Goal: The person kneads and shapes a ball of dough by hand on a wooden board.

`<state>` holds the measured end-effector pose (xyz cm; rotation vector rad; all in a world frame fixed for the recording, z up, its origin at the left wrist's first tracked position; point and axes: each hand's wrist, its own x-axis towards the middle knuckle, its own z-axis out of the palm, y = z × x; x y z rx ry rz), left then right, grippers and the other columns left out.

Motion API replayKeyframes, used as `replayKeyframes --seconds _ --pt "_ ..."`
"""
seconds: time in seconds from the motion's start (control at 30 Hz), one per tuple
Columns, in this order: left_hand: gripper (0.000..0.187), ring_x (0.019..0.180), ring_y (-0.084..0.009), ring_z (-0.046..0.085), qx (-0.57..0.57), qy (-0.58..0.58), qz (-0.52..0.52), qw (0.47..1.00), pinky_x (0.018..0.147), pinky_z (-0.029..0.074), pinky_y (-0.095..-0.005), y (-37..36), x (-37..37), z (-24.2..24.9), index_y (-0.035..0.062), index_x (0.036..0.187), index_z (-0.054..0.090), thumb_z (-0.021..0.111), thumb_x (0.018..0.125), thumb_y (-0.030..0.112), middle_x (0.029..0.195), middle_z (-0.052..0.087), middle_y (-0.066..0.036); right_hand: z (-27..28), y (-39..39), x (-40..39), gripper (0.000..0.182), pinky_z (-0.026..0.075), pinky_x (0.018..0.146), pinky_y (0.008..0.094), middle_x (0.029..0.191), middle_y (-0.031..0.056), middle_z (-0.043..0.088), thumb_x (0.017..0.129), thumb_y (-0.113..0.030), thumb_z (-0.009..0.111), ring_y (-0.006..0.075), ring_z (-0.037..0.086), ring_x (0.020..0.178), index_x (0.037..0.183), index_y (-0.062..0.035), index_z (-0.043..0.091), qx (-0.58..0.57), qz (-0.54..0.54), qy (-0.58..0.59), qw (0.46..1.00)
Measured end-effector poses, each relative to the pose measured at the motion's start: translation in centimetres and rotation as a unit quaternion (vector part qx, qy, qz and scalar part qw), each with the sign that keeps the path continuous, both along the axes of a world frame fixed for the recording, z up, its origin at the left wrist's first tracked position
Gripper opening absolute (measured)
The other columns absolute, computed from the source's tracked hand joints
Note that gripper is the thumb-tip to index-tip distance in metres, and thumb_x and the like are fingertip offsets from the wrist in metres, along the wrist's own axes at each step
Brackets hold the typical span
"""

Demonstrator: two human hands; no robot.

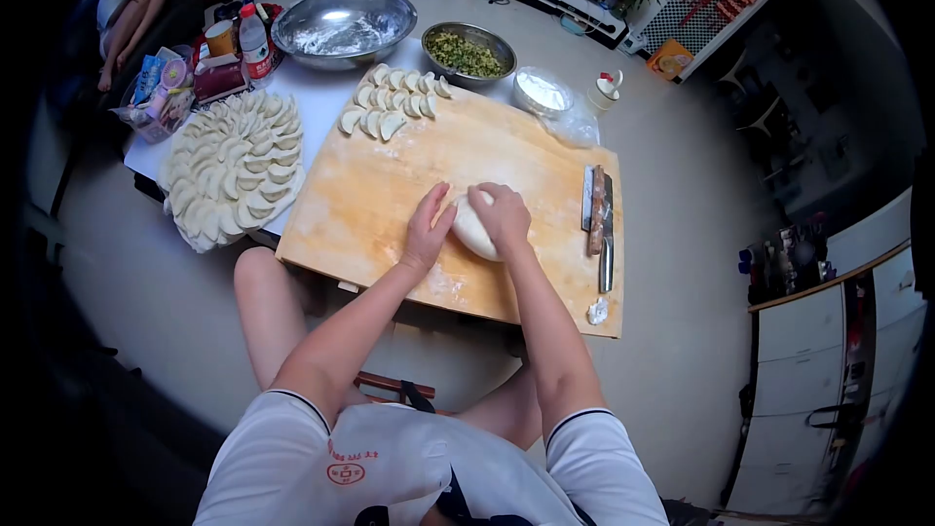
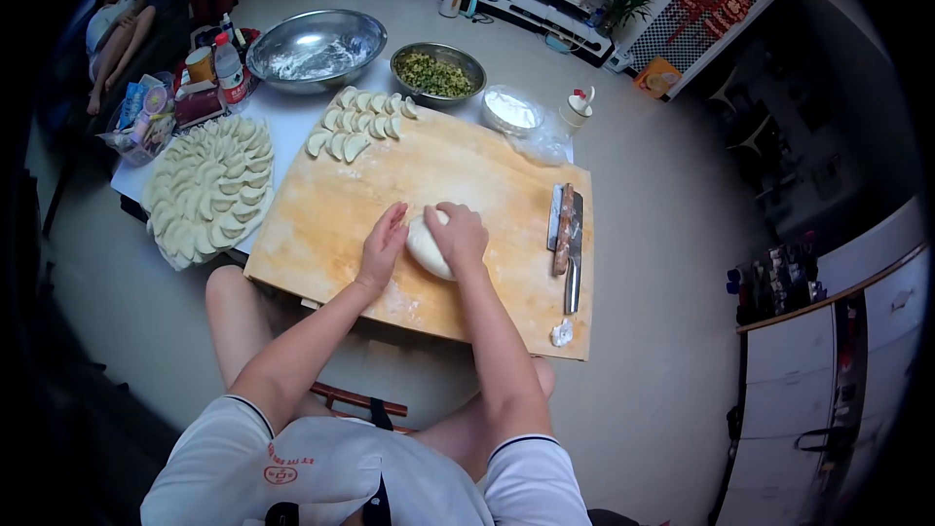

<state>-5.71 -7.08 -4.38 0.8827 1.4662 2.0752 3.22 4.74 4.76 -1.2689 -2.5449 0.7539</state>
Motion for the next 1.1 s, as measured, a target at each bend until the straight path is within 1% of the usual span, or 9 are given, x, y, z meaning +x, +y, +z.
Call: replayKeyframes --seconds 0.13,0.23,0.27,0.37,0.57,0.67,0.77,0.9,1.1 --pt "0.058 0.134 -0.0270 0.045 0.003 -0.008 0.003 1.000 0.113 0.035 -0.0362 -0.2 -0.1 0.1 -0.0049 0.142 0.041 0.060 0.096 0.025 0.141 0.049 -0.020 -1.3 0.6 0.2 0.053 0.047 0.093 0.0442 0.109 0.0216 0.068 0.094 -0.049 0.050 0.0392 0.061 0.106 0.119 -0.0057 0.068 -0.052 -0.135 0.080 0.986" --pt "0.058 0.133 -0.0268 0.046 0.012 -0.012 0.011 1.000 0.112 0.035 -0.0357 0.2 0.0 -0.1 -0.0049 0.141 0.041 0.061 0.096 0.025 0.140 0.050 -0.020 -3.5 -0.9 1.9 0.051 0.046 0.093 0.0456 0.103 0.0228 0.068 0.096 -0.045 0.048 0.0415 0.062 0.101 0.117 -0.0031 0.067 0.084 -0.097 0.152 0.980" --pt "0.057 0.133 -0.0268 0.046 0.015 -0.014 0.013 1.000 0.112 0.035 -0.0356 0.3 0.0 -0.4 -0.0048 0.141 0.042 0.061 0.096 0.025 0.140 0.051 -0.020 -2.8 -1.2 3.3 0.051 0.046 0.090 0.0485 0.103 0.0255 0.066 0.096 -0.043 0.051 0.0439 0.061 0.097 0.117 0.0021 0.064 0.030 -0.039 0.150 0.988" --pt "0.056 0.133 -0.0265 0.047 0.003 0.018 0.023 1.000 0.111 0.036 -0.0356 0.8 -0.3 -1.5 -0.0042 0.140 0.044 0.061 0.096 0.026 0.139 0.052 -0.019 -4.4 -4.6 6.6 0.053 0.046 0.085 0.0520 0.098 0.0258 0.066 0.094 -0.040 0.057 0.0456 0.061 0.090 0.118 0.0063 0.059 0.200 -0.009 0.170 0.965" --pt "0.054 0.132 -0.0259 0.047 0.007 -0.011 0.013 1.000 0.111 0.037 -0.0361 0.4 -0.2 -1.1 -0.0031 0.139 0.046 0.061 0.096 0.026 0.140 0.052 -0.018 5.4 -11.6 10.0 0.061 0.040 0.098 0.0518 0.114 0.0286 0.059 0.088 -0.043 0.064 0.0427 0.054 0.110 0.127 0.0032 0.054 -0.006 0.014 -0.144 0.989" --pt "0.054 0.132 -0.0257 0.047 0.012 -0.016 0.008 1.000 0.111 0.037 -0.0359 0.0 0.1 -0.2 -0.0024 0.139 0.046 0.061 0.096 0.026 0.140 0.052 -0.018 2.1 -10.4 8.7 0.056 0.034 0.103 0.0543 0.124 0.0232 0.055 0.083 -0.044 0.069 0.0407 0.048 0.120 0.122 -0.0054 0.061 0.349 0.059 0.047 0.934" --pt "0.053 0.132 -0.0257 0.047 -0.001 -0.013 0.001 1.000 0.111 0.036 -0.0360 0.1 0.0 -0.3 -0.0021 0.140 0.046 0.061 0.096 0.025 0.140 0.052 -0.017 -2.4 -8.5 5.1 0.048 0.034 0.102 0.0570 0.126 0.0160 0.055 0.077 -0.044 0.071 0.0406 0.048 0.121 0.114 -0.0128 0.067 0.382 0.105 0.089 0.914" --pt "0.053 0.132 -0.0258 0.047 -0.012 0.003 0.006 1.000 0.111 0.036 -0.0364 -0.4 0.3 0.1 -0.0023 0.140 0.045 0.061 0.096 0.023 0.140 0.052 -0.017 -3.6 -3.7 2.8 0.047 0.039 0.098 0.0536 0.123 0.0127 0.059 0.079 -0.047 0.067 0.0343 0.052 0.117 0.115 -0.0163 0.068 0.246 0.084 0.099 0.961" --pt "0.054 0.133 -0.0266 0.047 0.001 -0.008 0.008 1.000 0.112 0.035 -0.0370 -0.1 0.0 0.5 -0.0043 0.140 0.043 0.061 0.096 0.022 0.140 0.051 -0.020 0.2 -1.6 -0.8 0.056 0.042 0.097 0.0477 0.126 0.0154 0.059 0.090 -0.059 0.052 0.0358 0.053 0.119 0.122 -0.0146 0.066 0.041 -0.172 -0.007 0.984"
